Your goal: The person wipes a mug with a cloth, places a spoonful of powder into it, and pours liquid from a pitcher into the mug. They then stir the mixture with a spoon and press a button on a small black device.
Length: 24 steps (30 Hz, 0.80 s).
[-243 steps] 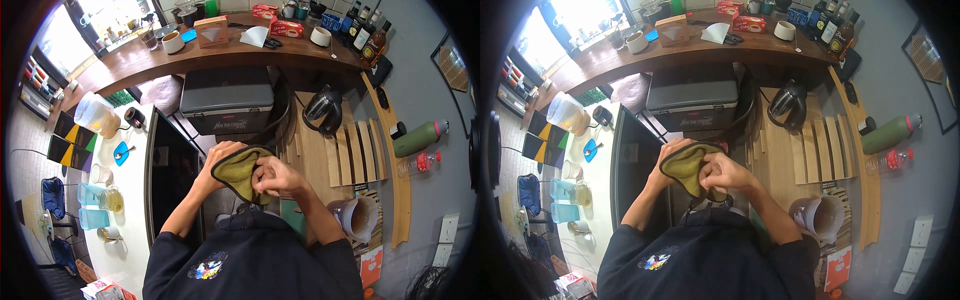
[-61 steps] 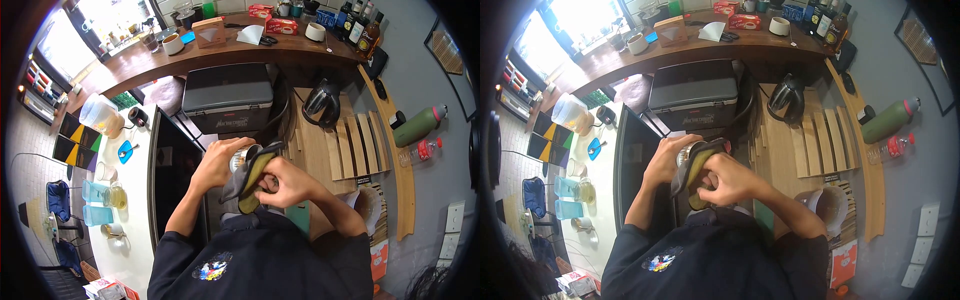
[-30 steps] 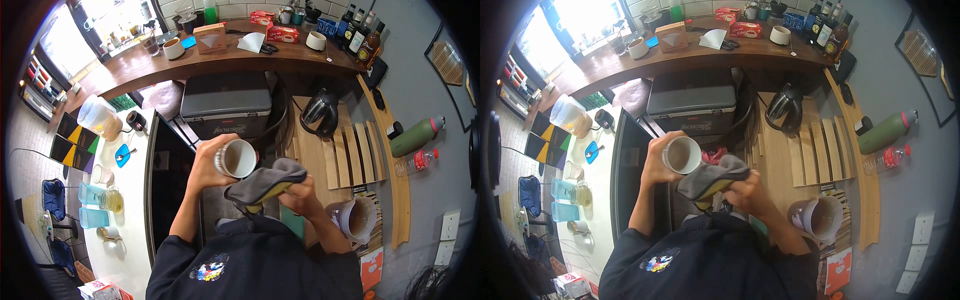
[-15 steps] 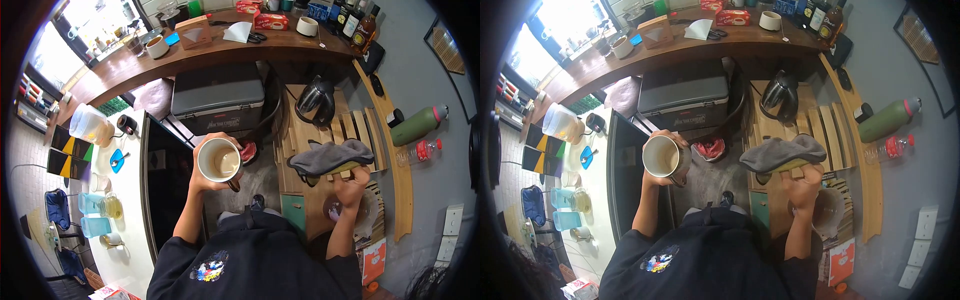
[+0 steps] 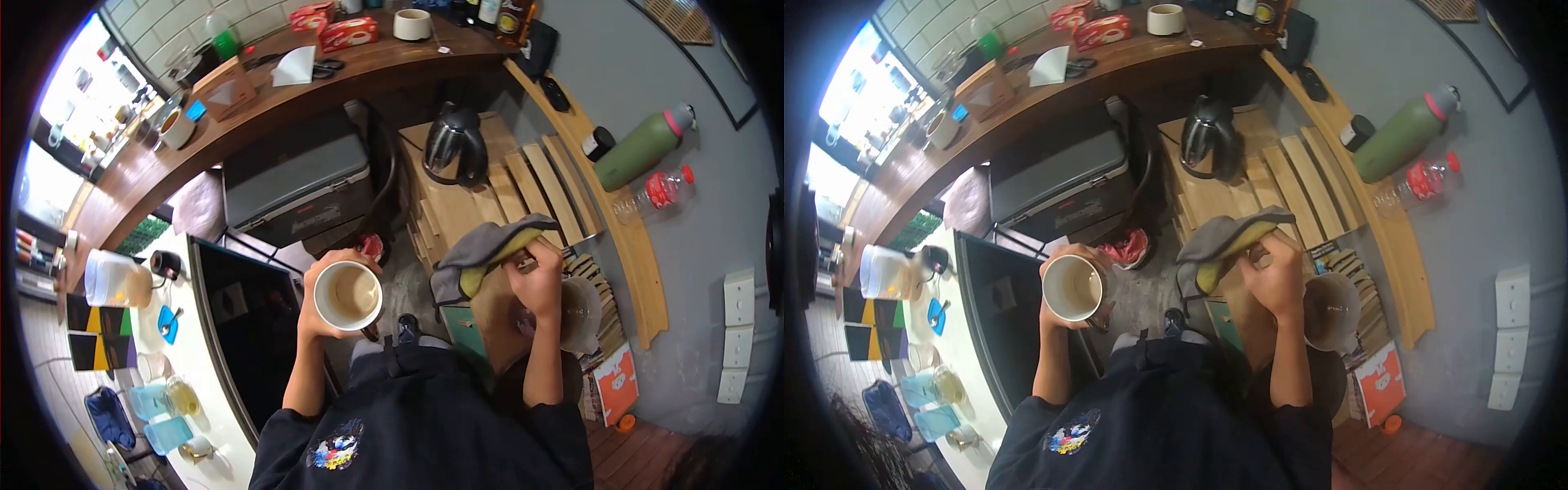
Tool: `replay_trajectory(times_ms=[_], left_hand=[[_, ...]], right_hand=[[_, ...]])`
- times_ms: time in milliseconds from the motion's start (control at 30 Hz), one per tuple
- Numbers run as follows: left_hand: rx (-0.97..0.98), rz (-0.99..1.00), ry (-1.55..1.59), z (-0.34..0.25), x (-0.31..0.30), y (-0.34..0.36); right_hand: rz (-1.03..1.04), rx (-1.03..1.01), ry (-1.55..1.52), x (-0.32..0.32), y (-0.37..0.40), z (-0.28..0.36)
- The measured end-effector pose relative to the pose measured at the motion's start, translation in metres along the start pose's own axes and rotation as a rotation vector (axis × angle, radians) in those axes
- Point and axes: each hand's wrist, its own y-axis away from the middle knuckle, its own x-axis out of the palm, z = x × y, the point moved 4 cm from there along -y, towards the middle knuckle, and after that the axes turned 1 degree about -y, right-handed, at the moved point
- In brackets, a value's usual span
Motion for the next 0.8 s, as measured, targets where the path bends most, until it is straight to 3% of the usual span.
replay_trajectory(times_ms=[33,100,167,267,333,433,467,500,567,667,733,800], left_hand=[[-0.010,-0.007,0.000,0.003,0.006,0.002],[-0.112,-0.055,0.211,0.011,0.025,0.005],[-0.085,0.048,0.165,0.020,0.036,0.004],[-0.154,0.077,0.229,0.025,0.059,0.003],[-0.144,0.093,0.223,0.019,0.066,-0.004],[-0.061,0.144,0.105,0.017,0.062,-0.011],[-0.080,0.110,0.096,0.017,0.061,-0.010],[-0.101,0.072,0.086,0.017,0.059,-0.008],[-0.079,0.025,0.023,0.018,0.053,-0.006],[0.027,-0.027,-0.036,0.015,0.041,-0.001],[0.085,-0.085,-0.184,0.008,0.030,0.005],[0.158,-0.165,-0.353,-0.005,0.018,0.011]], right_hand=[[-0.012,0.006,0.013,0.002,0.000,-0.015],[-0.148,0.272,-0.237,0.002,0.000,-0.067],[-0.295,0.337,-0.209,-0.007,-0.011,-0.101],[-0.463,0.459,-0.015,-0.021,-0.033,-0.158],[-0.683,0.589,0.227,-0.031,-0.036,-0.196],[-0.726,0.599,0.482,-0.017,-0.040,-0.213],[-0.491,0.693,0.437,-0.013,-0.041,-0.214],[-0.473,0.684,0.426,-0.009,-0.042,-0.205],[0.119,0.725,0.191,0.027,-0.047,-0.193],[0.310,0.524,-0.037,0.072,-0.045,-0.140],[0.561,0.391,-0.354,0.097,-0.047,-0.094],[0.650,0.303,-0.374,0.117,-0.050,-0.067]])
